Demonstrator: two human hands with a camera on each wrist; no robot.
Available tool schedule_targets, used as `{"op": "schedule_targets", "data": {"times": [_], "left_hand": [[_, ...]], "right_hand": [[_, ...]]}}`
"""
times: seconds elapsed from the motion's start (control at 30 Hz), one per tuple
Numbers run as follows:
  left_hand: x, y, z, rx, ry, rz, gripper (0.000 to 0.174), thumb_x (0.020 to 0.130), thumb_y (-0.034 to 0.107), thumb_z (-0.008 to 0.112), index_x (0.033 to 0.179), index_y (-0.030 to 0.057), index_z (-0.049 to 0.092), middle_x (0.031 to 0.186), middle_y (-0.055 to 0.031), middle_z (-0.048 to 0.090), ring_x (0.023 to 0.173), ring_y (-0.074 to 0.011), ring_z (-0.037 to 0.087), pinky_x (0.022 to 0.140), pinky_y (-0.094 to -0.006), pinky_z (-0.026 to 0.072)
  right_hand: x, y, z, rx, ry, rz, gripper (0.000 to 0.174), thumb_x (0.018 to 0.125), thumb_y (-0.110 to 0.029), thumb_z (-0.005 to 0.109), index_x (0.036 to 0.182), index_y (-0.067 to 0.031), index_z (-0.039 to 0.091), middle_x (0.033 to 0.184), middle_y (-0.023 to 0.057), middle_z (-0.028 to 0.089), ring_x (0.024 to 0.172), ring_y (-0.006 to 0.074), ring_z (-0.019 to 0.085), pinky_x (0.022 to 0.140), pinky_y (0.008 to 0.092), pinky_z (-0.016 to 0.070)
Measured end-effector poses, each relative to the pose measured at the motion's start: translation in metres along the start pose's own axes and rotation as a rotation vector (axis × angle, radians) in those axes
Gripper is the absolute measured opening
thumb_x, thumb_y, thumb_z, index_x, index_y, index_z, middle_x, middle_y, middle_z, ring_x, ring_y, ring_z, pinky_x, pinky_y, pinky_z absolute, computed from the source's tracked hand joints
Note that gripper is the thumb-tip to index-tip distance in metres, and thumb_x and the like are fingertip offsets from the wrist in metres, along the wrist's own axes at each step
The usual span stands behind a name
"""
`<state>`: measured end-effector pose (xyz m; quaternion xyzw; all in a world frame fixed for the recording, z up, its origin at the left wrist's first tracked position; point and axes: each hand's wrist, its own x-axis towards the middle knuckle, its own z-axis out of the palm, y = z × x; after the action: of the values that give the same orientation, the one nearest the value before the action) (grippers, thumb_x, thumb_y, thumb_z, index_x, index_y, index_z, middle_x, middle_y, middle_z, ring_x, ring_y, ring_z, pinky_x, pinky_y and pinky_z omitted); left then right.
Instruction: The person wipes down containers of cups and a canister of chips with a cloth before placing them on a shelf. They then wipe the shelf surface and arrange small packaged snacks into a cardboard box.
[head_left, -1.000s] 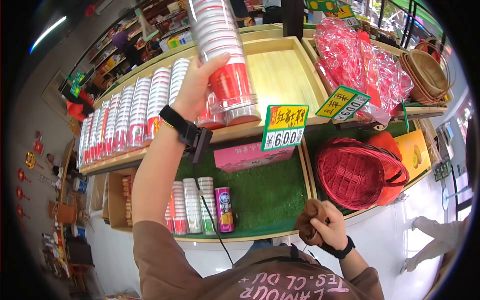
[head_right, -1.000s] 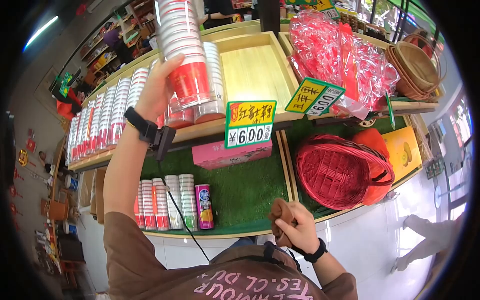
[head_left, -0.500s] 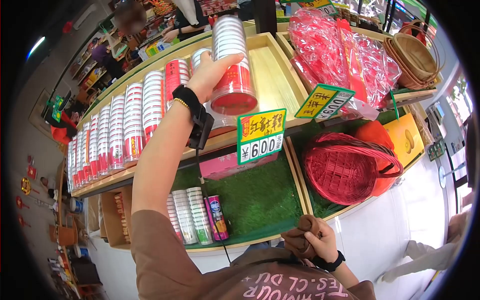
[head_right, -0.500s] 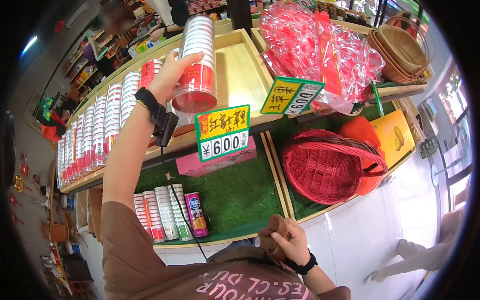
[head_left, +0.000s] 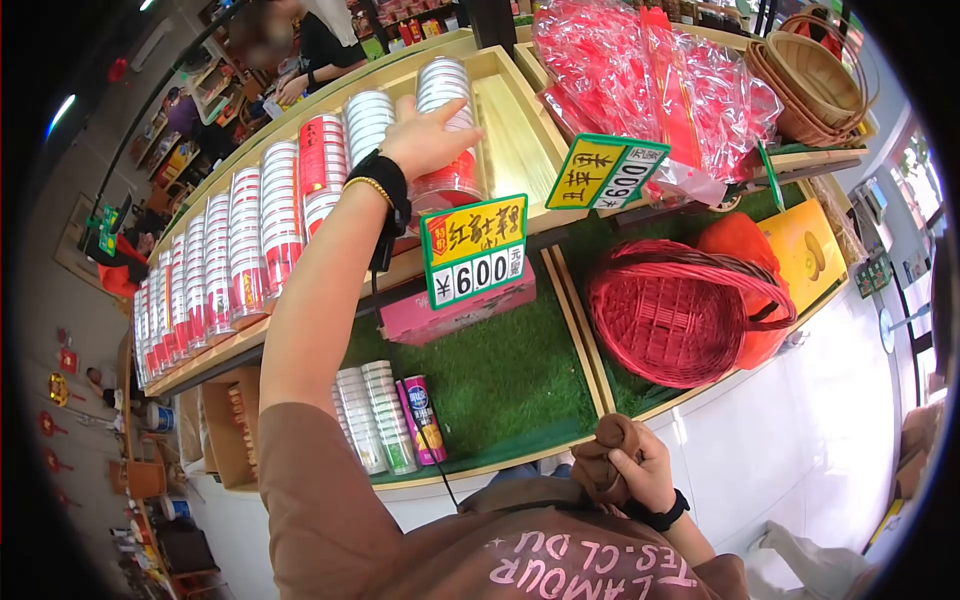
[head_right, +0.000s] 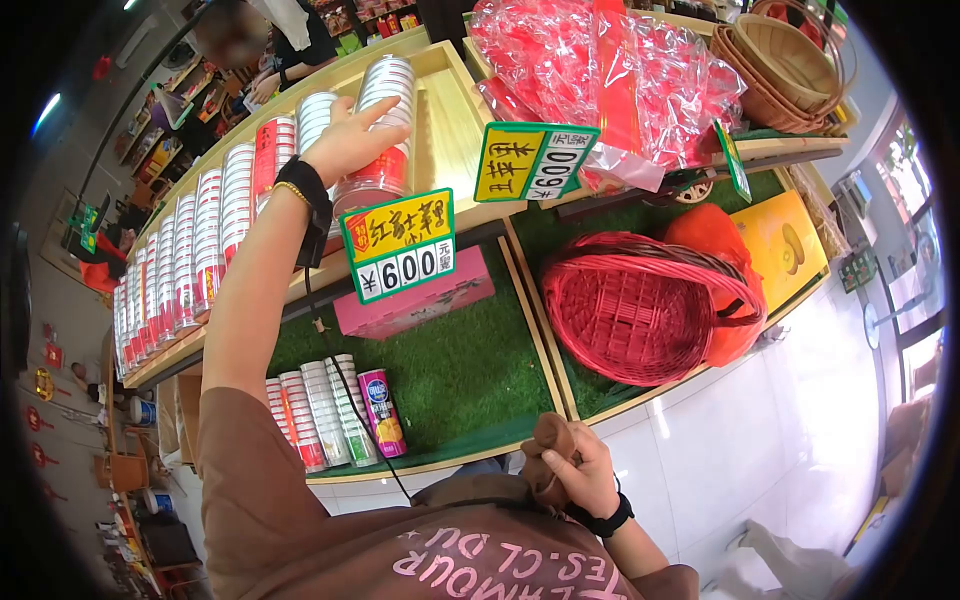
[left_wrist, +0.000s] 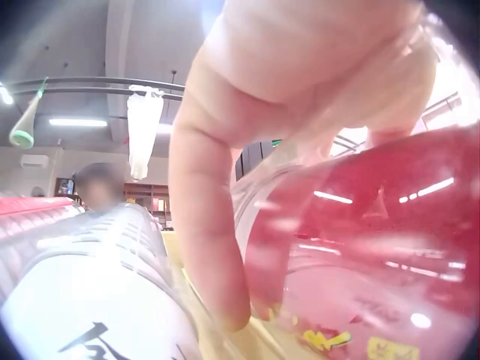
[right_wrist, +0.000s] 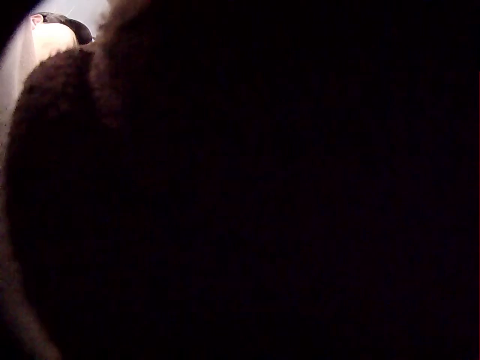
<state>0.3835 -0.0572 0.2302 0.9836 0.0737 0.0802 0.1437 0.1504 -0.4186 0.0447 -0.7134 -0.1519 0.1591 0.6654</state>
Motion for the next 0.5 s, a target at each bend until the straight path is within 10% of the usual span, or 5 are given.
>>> {"op": "schedule_targets", "data": {"times": [0.5], "left_hand": [[0.0,-0.011,-0.003,-0.017,0.05,-0.007,0.076,0.066,0.056,0.057,0.134,0.024,0.041,0.144,-0.0247,0.014,0.125,-0.055,0.021,0.105,-0.048,0.0242]], "right_hand": [[-0.003,0.008,0.006,0.03,-0.011,-0.006,0.036,0.084,-0.02,0.062,0.111,0.0034,0.055,0.11,0.0126,0.056,0.103,0.0216,0.053,0.091,0.0333,0.039]]}}
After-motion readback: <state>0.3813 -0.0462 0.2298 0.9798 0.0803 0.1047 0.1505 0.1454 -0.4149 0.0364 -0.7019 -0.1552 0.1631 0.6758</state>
